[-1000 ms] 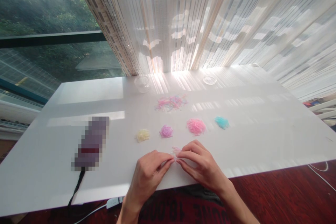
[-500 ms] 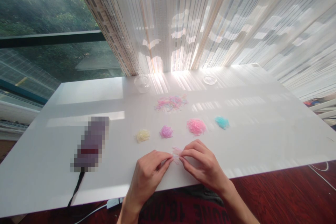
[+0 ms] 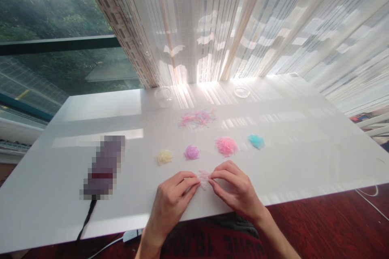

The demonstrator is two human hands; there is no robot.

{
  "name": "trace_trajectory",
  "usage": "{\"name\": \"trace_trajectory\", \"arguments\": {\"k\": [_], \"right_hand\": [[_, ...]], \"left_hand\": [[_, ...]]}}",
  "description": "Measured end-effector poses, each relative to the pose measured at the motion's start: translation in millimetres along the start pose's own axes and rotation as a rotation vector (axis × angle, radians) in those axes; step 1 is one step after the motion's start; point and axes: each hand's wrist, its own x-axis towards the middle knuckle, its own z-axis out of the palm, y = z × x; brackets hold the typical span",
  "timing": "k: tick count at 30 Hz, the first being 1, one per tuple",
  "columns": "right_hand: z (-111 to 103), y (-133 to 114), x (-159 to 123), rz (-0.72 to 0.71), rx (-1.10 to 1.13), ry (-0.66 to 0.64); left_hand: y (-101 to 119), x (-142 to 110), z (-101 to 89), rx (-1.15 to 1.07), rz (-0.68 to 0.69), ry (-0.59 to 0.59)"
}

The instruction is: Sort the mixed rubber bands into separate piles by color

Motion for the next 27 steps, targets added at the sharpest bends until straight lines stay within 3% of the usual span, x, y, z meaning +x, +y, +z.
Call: {"name": "trace_trajectory", "arguments": {"k": [27], "right_hand": [[2.0,2.9,-3.8,-0.048,-0.033,-0.090]], "left_hand": [[4.3,1.9,-2.5,-0.045,0.043,0.027]]}}
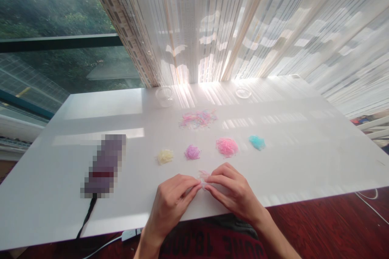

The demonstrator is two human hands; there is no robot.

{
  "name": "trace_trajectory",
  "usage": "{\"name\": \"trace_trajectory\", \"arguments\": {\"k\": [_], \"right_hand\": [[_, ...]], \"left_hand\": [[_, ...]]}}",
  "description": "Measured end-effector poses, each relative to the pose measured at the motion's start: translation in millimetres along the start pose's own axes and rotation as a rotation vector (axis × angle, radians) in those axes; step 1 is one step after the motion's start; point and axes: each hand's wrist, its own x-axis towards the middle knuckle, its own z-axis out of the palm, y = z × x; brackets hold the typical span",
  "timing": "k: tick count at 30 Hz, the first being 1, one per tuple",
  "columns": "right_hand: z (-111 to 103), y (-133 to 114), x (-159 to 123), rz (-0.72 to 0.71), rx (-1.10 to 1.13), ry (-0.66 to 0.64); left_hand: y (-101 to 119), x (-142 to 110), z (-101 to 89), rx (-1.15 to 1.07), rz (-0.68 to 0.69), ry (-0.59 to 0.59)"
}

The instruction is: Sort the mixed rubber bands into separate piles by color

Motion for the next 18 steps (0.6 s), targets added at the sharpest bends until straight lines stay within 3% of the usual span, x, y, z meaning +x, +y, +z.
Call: {"name": "trace_trajectory", "arguments": {"k": [18], "right_hand": [[1.8,0.1,1.2,-0.048,-0.010,0.015]], "left_hand": [[-1.7,-4.0,1.1,-0.007,-0.003,0.001]]}}
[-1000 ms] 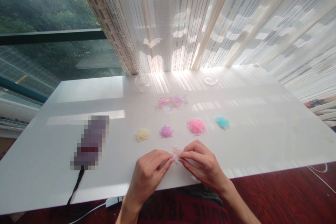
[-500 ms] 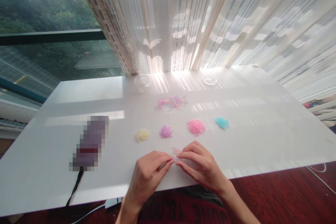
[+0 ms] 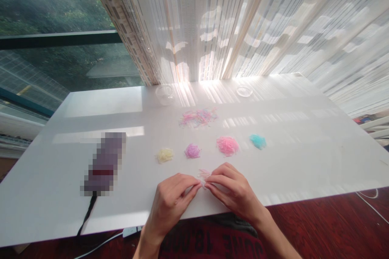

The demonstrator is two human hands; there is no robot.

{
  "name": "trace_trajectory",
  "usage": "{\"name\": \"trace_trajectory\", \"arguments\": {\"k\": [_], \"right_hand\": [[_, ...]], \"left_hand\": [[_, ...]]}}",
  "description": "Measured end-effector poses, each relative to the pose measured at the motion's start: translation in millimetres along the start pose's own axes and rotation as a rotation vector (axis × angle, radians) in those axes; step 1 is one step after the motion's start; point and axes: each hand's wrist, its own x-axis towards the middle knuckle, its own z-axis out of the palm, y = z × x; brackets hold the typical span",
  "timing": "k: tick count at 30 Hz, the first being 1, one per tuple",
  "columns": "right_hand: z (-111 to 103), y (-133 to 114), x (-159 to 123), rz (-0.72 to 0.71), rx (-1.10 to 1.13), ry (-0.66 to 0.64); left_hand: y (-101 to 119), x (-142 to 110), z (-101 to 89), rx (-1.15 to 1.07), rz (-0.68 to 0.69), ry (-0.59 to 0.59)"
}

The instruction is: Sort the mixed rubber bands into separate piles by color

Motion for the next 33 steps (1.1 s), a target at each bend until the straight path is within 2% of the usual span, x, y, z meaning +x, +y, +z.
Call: {"name": "trace_trajectory", "arguments": {"k": [33], "right_hand": [[-0.4,0.0,1.1,-0.004,-0.022,-0.014]], "left_hand": [[-0.6,0.1,-0.5,0.006,-0.050,-0.005]]}}
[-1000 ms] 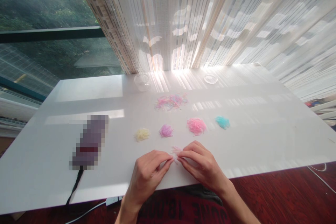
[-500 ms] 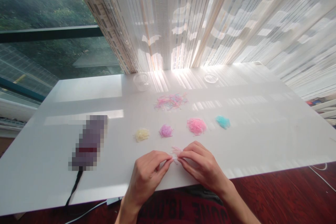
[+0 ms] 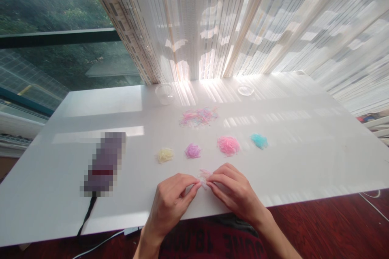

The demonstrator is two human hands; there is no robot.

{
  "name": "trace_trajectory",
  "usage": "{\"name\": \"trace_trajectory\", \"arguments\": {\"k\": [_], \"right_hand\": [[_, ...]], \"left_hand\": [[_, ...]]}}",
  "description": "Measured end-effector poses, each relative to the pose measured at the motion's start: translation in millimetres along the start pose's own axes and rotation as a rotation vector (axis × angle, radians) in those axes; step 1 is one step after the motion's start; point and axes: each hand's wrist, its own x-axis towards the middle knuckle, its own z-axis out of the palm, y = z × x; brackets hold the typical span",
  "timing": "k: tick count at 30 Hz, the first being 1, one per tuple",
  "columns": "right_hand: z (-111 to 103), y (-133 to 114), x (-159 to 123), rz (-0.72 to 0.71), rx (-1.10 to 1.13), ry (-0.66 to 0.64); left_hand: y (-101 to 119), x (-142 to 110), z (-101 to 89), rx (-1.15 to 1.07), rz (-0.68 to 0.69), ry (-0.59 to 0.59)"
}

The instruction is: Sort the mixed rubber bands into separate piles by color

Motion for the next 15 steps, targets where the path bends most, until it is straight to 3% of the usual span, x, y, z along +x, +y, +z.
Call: {"name": "trace_trajectory", "arguments": {"k": [15], "right_hand": [[-0.5,-0.9,-0.2,0.011,0.013,0.002]], "left_hand": [[1.1,-0.6,0.6,0.007,-0.027,0.000]]}}
